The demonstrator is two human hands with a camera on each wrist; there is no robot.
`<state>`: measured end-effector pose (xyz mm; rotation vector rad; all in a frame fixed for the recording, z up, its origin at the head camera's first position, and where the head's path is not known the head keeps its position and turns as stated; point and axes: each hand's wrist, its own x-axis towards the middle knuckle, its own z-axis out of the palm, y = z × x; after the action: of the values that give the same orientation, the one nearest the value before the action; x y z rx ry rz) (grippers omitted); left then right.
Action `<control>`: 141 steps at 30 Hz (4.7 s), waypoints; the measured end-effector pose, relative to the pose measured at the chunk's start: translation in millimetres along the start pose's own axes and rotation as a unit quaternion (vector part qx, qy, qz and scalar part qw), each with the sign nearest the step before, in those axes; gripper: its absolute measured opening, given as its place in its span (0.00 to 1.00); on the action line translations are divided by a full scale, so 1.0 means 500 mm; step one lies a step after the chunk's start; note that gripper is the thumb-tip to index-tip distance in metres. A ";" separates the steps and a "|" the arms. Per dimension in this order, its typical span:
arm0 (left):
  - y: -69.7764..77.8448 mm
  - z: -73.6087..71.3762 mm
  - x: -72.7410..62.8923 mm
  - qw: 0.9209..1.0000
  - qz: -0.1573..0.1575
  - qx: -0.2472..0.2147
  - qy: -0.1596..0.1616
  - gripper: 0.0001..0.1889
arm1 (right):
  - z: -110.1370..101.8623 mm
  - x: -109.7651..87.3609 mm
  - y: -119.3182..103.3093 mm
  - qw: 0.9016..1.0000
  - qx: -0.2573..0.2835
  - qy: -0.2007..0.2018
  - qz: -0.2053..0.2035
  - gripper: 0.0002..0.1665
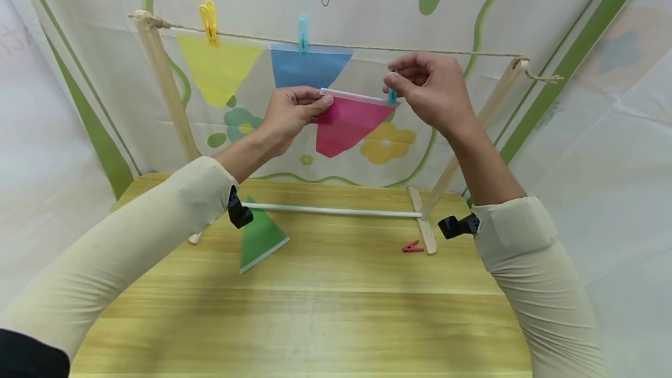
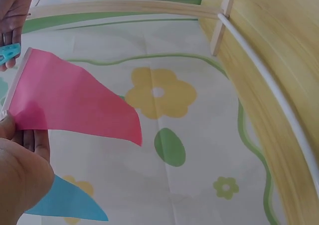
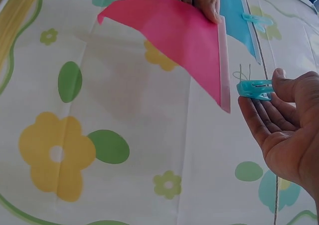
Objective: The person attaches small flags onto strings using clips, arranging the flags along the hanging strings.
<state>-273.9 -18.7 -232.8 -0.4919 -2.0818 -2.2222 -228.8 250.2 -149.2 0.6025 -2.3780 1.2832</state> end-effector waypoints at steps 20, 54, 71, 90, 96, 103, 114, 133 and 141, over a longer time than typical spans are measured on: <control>0.006 0.012 0.008 1.000 -0.001 -0.008 0.006 0.18 | 0.002 0.012 -0.009 1.000 0.006 0.015 -0.013 0.13; 0.029 0.061 0.019 1.000 0.009 -0.016 -0.003 0.17 | 0.006 0.028 -0.021 0.997 0.014 0.068 -0.027 0.16; 0.035 0.065 0.019 0.999 0.014 -0.030 0.004 0.18 | 0.007 0.040 -0.031 0.994 0.045 0.091 -0.050 0.10; 0.051 0.079 0.029 0.997 0.014 -0.070 0.004 0.17 | 0.001 0.060 -0.054 0.992 0.001 0.113 -0.064 0.11; 0.056 0.079 0.030 0.997 0.002 -0.079 -0.001 0.17 | 0.001 0.065 -0.058 0.992 0.015 0.112 -0.060 0.12; 0.061 0.081 0.033 0.998 -0.008 -0.070 0.008 0.18 | 0.007 0.075 -0.061 0.990 0.032 0.123 -0.059 0.11; 0.082 0.093 0.040 0.999 -0.022 -0.045 0.022 0.17 | 0.010 0.103 -0.079 0.990 0.066 0.113 -0.056 0.06; 0.095 0.107 0.051 0.996 -0.043 -0.065 0.042 0.19 | 0.019 0.122 -0.079 0.990 0.073 0.118 -0.020 0.03; 0.097 0.115 0.056 0.996 -0.041 -0.067 0.052 0.19 | 0.018 0.123 -0.081 0.991 0.062 0.119 -0.007 0.04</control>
<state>-277.0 38.5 -176.6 -0.2952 -1.9456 -2.3873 -260.0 210.8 -94.5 0.4699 -2.1097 1.4202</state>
